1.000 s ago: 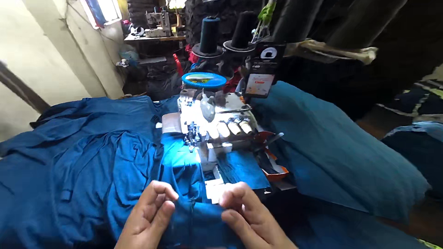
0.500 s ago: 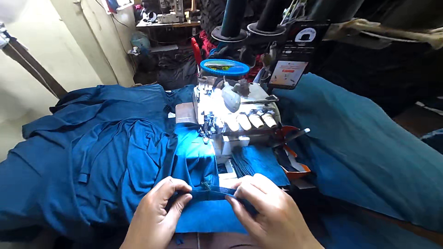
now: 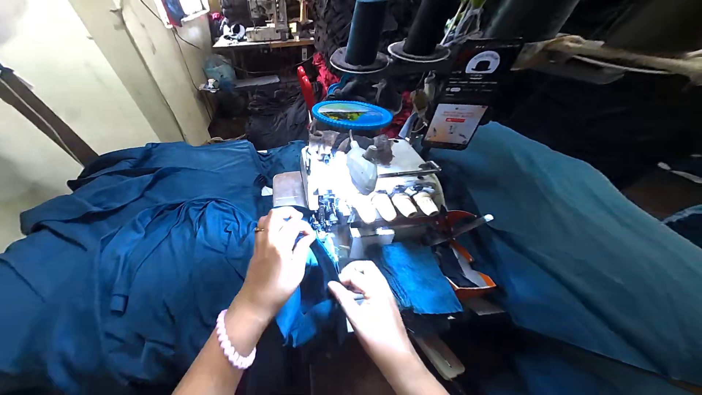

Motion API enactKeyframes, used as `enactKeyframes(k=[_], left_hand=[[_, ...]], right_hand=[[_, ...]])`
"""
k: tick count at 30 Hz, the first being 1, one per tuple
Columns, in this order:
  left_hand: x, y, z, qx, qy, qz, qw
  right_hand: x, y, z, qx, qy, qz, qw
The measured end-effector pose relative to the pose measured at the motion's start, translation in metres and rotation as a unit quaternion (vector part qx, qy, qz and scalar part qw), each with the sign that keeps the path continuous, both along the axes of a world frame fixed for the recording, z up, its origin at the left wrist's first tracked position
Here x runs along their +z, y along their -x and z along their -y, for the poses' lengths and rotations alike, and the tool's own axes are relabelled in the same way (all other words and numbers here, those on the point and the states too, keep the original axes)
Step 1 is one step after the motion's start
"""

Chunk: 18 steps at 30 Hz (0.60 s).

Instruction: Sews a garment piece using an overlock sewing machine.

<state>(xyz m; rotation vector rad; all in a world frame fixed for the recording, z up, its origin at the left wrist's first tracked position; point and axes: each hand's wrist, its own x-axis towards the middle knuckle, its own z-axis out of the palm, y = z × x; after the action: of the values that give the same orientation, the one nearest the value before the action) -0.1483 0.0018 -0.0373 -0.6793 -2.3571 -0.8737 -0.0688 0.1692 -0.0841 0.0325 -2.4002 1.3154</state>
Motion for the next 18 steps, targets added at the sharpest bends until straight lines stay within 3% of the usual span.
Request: enactKeyframes(k=[4,18], left_hand=[[-0.013,0.017,-0.01,0.002,0.041,0.148,0.988],[-0.007,0.042,-0.017,0.049,0.087,0.176,0.979]], right_hand=[[-0.013,0.0,-0.003,0.004,0.005,0.06,0.998],[-0.008,0.006,0.011,-0.027,0.001,-0.019,0.999]])
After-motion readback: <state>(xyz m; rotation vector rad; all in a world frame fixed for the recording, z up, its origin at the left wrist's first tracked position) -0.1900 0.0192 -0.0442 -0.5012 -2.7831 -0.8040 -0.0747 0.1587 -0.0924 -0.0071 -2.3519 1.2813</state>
